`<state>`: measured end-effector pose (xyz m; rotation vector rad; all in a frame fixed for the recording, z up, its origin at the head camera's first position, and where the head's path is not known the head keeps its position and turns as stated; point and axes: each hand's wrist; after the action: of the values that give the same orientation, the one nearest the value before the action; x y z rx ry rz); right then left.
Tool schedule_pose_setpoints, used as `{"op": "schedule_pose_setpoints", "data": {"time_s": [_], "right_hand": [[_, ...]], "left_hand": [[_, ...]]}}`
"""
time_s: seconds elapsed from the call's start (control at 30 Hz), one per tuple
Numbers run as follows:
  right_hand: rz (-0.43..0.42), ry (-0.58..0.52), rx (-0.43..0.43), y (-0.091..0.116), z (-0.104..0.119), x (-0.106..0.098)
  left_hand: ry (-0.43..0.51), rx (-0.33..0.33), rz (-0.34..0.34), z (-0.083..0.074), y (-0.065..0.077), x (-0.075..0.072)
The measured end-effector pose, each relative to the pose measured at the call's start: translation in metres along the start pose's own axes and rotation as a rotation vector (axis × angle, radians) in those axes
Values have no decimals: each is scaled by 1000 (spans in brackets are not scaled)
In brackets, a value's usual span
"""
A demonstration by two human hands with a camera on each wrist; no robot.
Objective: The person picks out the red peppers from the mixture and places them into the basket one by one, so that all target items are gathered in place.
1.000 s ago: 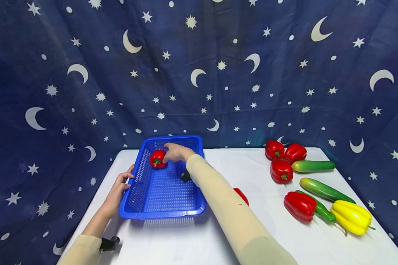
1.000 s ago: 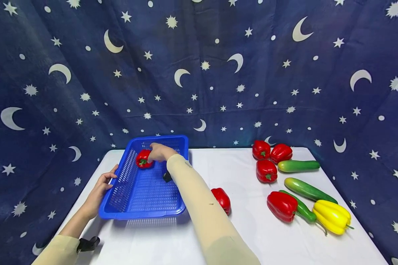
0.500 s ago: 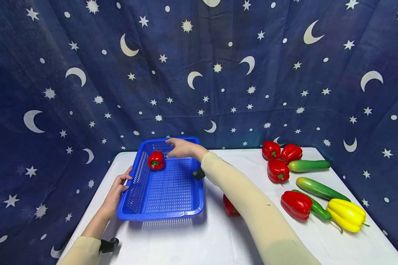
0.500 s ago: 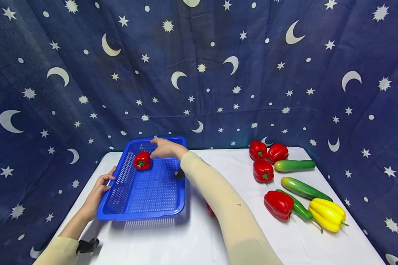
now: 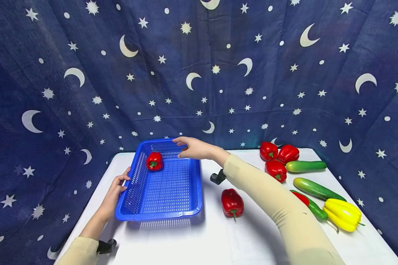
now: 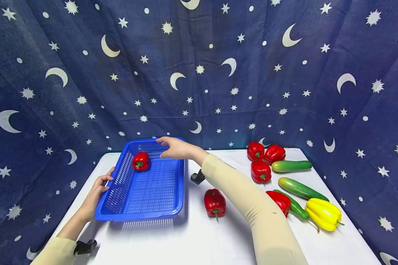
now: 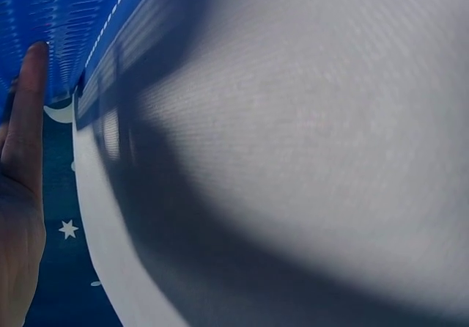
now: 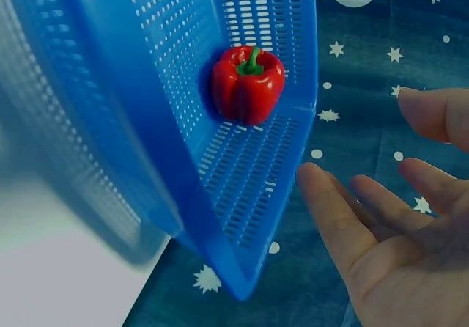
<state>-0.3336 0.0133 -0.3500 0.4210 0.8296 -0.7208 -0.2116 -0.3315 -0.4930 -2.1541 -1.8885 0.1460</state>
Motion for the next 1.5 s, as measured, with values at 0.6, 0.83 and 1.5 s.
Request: {"op": "schedule_pose_setpoints", "data": {"time_s": [0.6, 0.83, 1.5], "right_hand": [[-64, 44, -1, 62, -27, -20], [-67, 20, 18, 82, -40, -20], [-88, -10, 57, 123, -75, -5]], "left_hand": [[-55, 20, 6, -1, -1, -1], [-37, 36, 19, -1, -1, -1], [-52, 62, 26, 1, 0, -2]]}}
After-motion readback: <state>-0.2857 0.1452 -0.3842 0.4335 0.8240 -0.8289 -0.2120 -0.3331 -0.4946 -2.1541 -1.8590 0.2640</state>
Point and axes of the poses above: each hand's wrist, its own y-axis away from the middle knuckle, its own x-axis out of the palm, z = x × y, and after that the axes turned 14 degrees about y, right-handed
